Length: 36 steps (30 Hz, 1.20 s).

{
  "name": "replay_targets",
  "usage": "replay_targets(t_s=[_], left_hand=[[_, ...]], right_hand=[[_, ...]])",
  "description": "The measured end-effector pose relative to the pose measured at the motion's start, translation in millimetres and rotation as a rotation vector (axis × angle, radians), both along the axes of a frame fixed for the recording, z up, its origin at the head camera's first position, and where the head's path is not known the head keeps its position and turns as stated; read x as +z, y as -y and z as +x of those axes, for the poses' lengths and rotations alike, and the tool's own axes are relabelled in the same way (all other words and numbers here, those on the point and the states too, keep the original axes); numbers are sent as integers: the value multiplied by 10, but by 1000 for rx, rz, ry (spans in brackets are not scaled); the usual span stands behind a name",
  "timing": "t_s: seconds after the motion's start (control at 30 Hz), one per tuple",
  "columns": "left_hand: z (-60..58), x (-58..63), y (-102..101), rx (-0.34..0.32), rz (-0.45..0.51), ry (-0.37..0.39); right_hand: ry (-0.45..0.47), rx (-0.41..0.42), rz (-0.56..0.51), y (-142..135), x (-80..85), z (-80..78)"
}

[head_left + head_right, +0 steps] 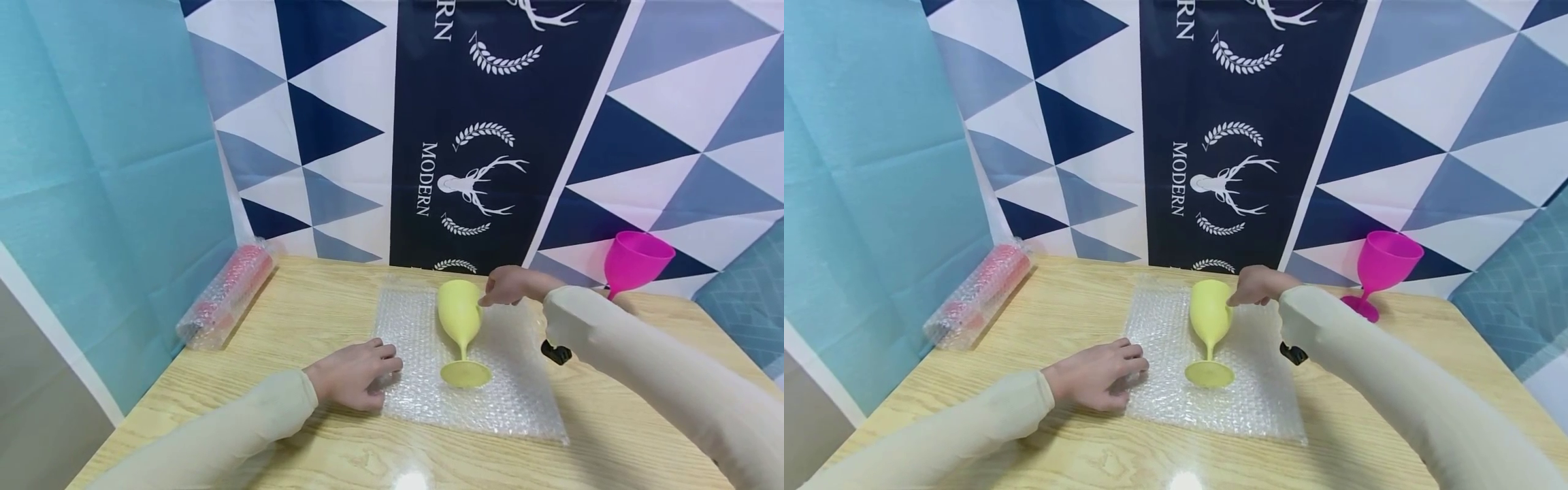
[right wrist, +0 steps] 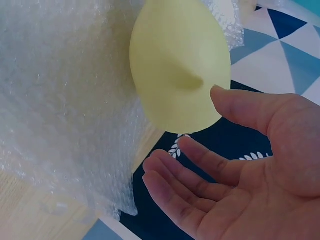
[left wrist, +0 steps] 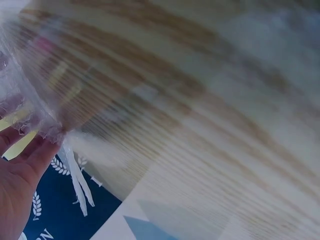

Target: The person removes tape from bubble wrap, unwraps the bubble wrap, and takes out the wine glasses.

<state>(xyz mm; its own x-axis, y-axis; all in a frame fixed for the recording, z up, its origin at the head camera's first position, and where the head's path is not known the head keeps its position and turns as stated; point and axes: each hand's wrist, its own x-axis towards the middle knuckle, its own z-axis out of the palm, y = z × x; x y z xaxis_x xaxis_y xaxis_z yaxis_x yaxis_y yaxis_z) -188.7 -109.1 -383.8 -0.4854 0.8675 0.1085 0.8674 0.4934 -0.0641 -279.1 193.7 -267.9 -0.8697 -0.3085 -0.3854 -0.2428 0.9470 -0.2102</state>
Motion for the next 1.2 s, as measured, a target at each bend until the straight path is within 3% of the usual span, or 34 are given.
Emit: replay_targets(t_s=[0.17,0.3,0.5,0.67,0.93,1.2], left_hand=[[-1,-8,13,15,5,18],[-4,-21,11,11,10,17],[-21,-23,3,19,-6,12],[-24,-10,-1,26,-13,29],[-20,25,-4,33,-15,52],[-33,12,-7,23,-6,42]], right_hand=[[7,-31,-34,20,-30,-57],[62,-89,-61,40,-35,-108],[244,-291,-182,95,-16,-192],[312,-427,-280,155,-6,-248],[370,-495,-360,268,-39,-295],[426,-558,-398,348,-209,-381]])
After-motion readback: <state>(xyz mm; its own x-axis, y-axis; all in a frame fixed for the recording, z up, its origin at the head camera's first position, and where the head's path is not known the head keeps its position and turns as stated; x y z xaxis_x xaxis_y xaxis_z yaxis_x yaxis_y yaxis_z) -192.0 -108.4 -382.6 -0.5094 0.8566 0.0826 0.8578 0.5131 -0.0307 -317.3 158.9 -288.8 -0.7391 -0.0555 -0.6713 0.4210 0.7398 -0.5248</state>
